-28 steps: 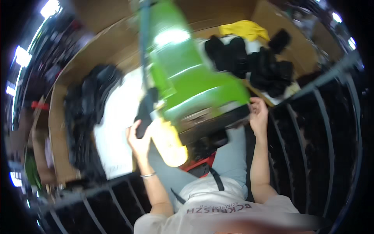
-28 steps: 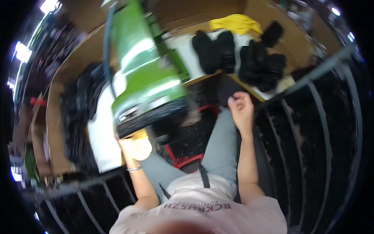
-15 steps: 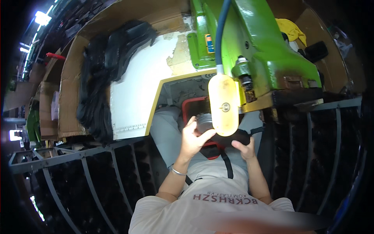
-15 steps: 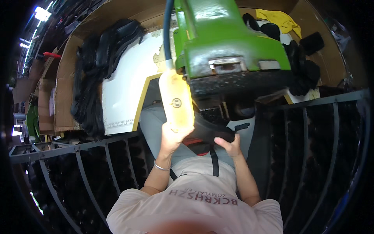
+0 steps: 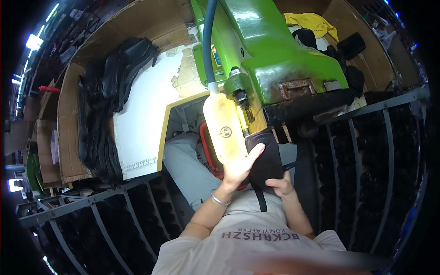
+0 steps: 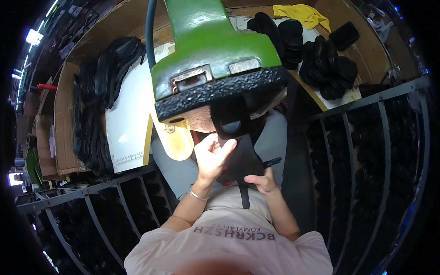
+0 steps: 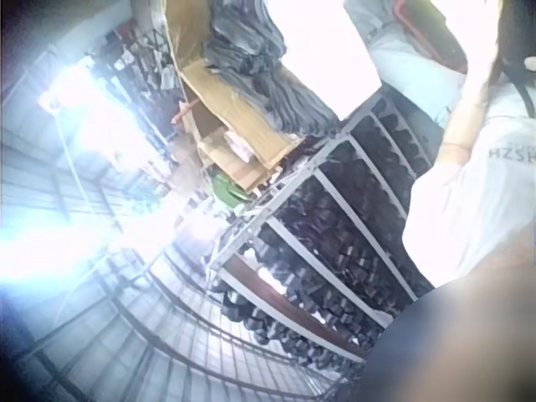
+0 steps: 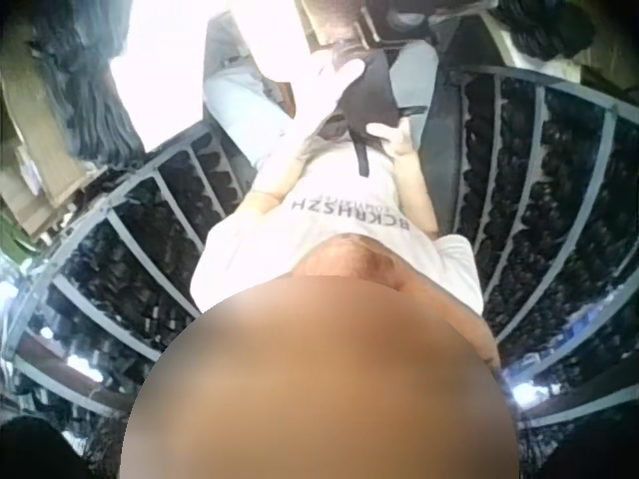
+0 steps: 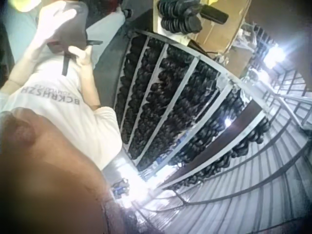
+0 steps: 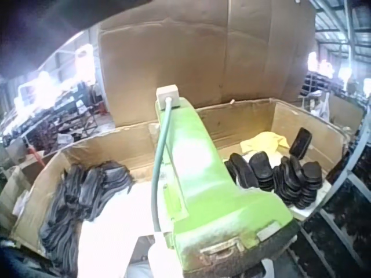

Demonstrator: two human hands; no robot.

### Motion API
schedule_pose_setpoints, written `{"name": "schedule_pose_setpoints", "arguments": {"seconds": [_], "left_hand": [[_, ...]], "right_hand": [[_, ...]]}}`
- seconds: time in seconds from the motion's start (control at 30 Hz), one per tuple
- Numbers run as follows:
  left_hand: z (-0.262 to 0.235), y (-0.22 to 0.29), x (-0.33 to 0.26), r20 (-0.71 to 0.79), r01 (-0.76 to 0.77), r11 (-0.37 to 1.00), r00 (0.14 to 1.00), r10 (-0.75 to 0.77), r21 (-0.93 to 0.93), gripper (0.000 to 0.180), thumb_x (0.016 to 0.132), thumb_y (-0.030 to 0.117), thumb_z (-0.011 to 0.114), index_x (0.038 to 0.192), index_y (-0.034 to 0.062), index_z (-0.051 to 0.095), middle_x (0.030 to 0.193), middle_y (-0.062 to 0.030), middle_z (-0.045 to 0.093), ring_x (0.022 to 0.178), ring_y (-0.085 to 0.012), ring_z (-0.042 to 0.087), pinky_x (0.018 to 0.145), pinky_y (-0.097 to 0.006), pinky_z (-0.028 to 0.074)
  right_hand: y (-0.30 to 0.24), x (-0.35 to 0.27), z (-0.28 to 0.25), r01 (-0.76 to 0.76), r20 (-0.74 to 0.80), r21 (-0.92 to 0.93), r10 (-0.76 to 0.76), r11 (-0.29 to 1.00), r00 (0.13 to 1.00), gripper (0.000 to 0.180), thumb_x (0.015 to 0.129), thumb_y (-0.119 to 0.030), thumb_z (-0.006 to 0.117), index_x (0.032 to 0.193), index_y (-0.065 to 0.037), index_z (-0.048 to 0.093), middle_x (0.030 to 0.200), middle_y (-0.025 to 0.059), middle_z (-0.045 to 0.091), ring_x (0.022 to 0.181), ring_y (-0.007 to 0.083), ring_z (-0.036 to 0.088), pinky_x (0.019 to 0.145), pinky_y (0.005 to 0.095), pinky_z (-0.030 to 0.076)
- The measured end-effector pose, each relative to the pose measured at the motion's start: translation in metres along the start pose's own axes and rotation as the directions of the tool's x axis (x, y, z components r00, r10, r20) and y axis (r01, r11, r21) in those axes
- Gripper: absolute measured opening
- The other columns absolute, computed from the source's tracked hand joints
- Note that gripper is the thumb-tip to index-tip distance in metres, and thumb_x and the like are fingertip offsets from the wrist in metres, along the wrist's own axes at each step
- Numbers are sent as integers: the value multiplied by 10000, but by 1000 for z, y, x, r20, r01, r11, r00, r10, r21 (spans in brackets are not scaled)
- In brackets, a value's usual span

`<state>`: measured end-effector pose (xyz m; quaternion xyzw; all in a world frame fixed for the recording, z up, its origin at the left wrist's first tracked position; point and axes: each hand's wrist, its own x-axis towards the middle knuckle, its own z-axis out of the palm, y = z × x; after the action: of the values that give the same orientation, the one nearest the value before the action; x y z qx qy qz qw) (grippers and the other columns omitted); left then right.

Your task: Buffing the edges of shoe soles using a specialized industrial machine.

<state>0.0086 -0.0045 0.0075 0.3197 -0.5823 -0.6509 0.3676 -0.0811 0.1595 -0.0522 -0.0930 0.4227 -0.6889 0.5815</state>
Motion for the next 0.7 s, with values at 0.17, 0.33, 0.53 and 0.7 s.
{"name": "schedule_pose_setpoints", "arguments": {"seconds": [0.17,0.33,0.53,0.7], "left_hand": [[-3,-15,-1,0,-59,996,998,59,65,282,766,-83,661,1037,-75,583,952,-90,646,843,-119,609,767,-235,508],[-11,-15,5,18,-76,988,997,75,136,278,767,-66,666,1034,-60,590,938,-85,643,825,-128,612,743,-238,507],[-48,19,12,-1,-73,980,997,74,-183,243,752,-4,681,979,-57,614,895,-69,655,802,-115,605,770,-250,486],[-88,23,0,-1,73,973,997,-75,-221,238,760,-10,685,977,-53,600,924,-74,642,832,-113,597,753,-243,478]], "right_hand": [[-47,1,-17,409,-343,-71,-407,910,846,548,694,57,602,1224,45,461,1098,136,576,1007,246,578,904,341,461],[-113,47,12,547,-278,-182,-576,817,769,465,762,36,556,1216,34,453,1075,119,574,954,193,577,868,300,453],[-93,81,23,559,-153,-128,-573,819,805,495,771,15,542,1257,11,447,1168,84,538,1085,167,514,958,288,380],[-62,81,52,580,-106,-194,-605,791,789,413,791,-29,550,1197,19,488,1099,73,568,980,145,557,869,267,443]]}}
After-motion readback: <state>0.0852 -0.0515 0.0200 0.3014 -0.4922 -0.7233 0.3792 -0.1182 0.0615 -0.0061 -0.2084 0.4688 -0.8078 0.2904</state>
